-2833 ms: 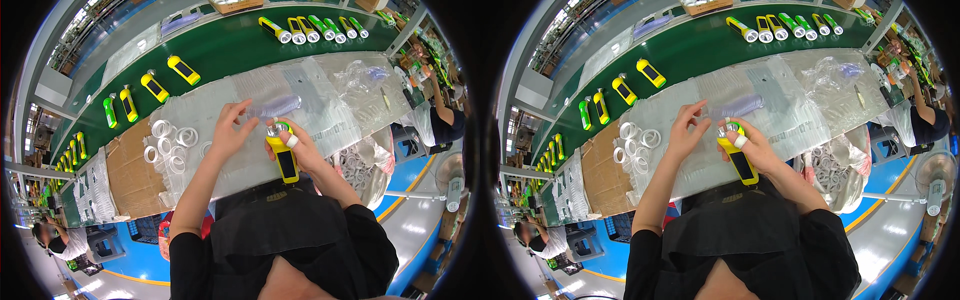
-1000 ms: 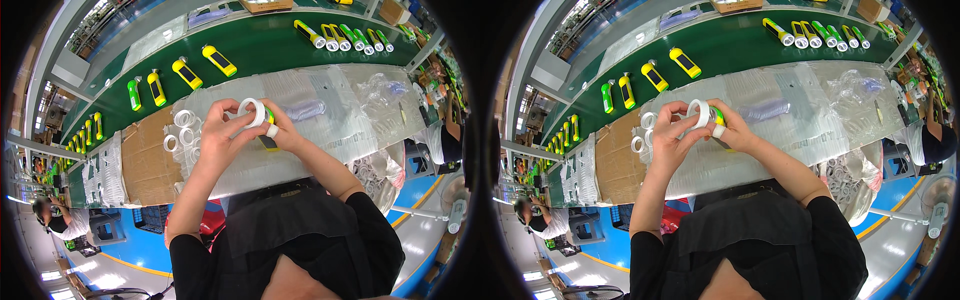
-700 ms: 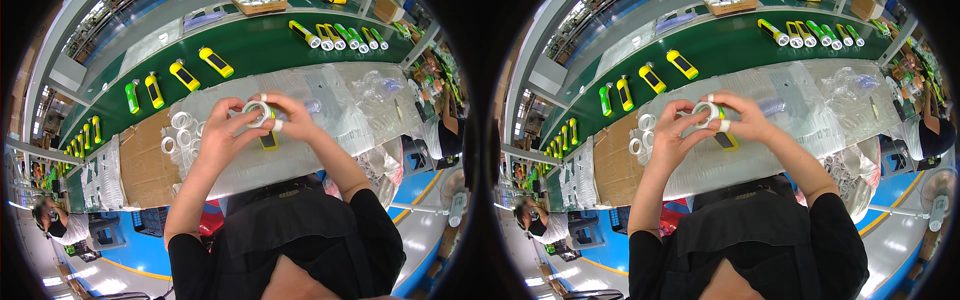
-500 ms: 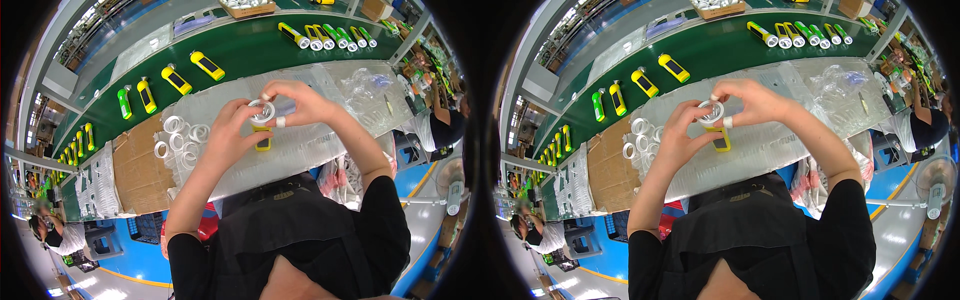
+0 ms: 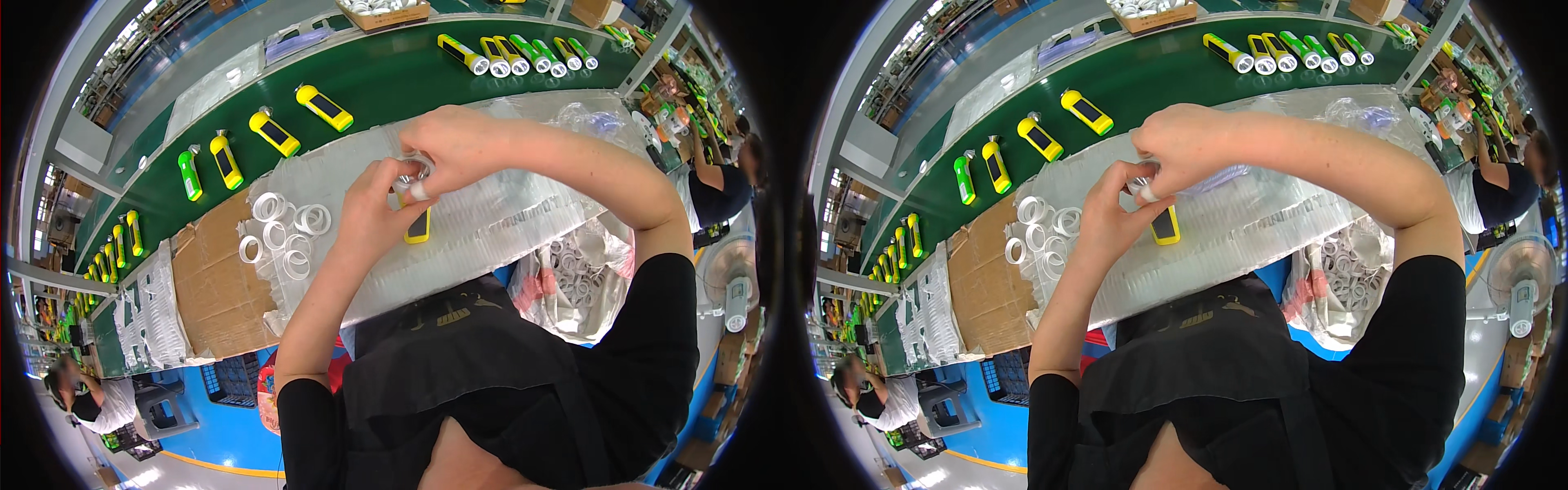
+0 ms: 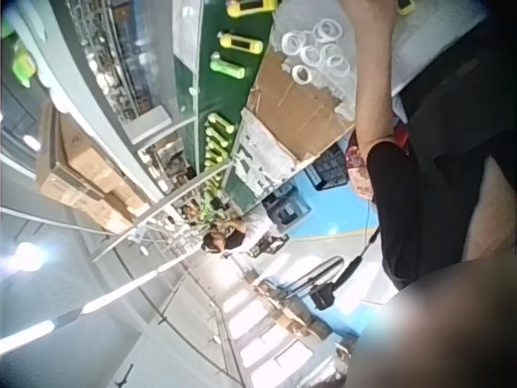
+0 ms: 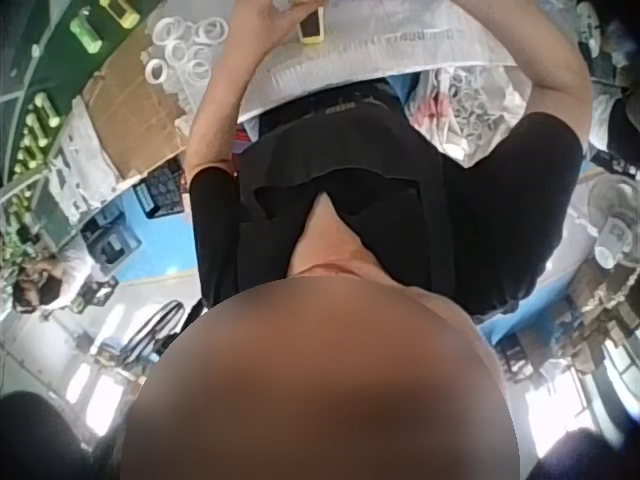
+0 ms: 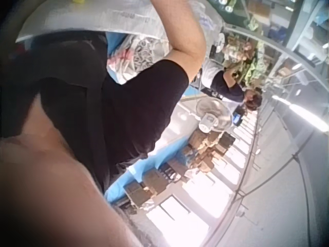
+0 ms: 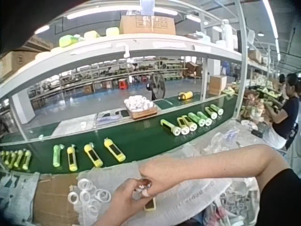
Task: Assembling and inspecting flashlight components on a factory production line.
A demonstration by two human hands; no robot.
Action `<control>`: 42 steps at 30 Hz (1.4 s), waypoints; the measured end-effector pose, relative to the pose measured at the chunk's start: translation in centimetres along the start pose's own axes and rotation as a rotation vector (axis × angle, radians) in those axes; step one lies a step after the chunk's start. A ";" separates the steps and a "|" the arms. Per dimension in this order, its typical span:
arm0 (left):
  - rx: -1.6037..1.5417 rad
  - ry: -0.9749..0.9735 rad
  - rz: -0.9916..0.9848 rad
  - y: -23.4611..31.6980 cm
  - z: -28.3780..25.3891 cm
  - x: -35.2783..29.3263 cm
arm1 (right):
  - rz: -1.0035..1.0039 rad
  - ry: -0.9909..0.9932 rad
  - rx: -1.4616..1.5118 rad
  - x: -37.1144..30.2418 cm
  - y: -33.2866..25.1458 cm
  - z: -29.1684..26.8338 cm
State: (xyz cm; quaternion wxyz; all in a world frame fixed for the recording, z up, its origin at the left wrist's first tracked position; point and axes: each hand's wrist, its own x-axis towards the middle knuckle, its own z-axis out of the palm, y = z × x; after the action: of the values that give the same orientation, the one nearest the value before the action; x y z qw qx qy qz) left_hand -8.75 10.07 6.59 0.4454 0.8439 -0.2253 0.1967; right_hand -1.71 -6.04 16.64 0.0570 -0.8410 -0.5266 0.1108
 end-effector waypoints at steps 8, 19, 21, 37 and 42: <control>-0.034 0.077 0.047 -0.3 0.6 0.4 | -0.296 0.630 -0.047 0.6 2.2 2.0; -0.049 0.118 0.053 -1.1 0.3 0.4 | -0.066 0.318 0.039 -0.1 1.1 2.3; -0.028 0.106 0.074 -1.3 0.3 0.4 | 0.068 0.332 0.037 0.3 0.3 2.4; -0.034 -0.484 -0.450 -2.8 -2.8 3.3 | -0.002 0.891 0.171 1.5 3.9 8.8; 0.263 -0.240 -0.080 -12.0 -2.0 11.5 | 0.324 1.124 0.227 7.6 12.4 8.3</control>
State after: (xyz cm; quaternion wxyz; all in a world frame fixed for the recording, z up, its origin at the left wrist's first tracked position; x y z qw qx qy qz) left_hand 7.07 15.43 5.84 0.3084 0.9206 -0.2155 0.1045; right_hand 10.25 -4.85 5.01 0.3987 -0.8290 -0.2656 -0.2885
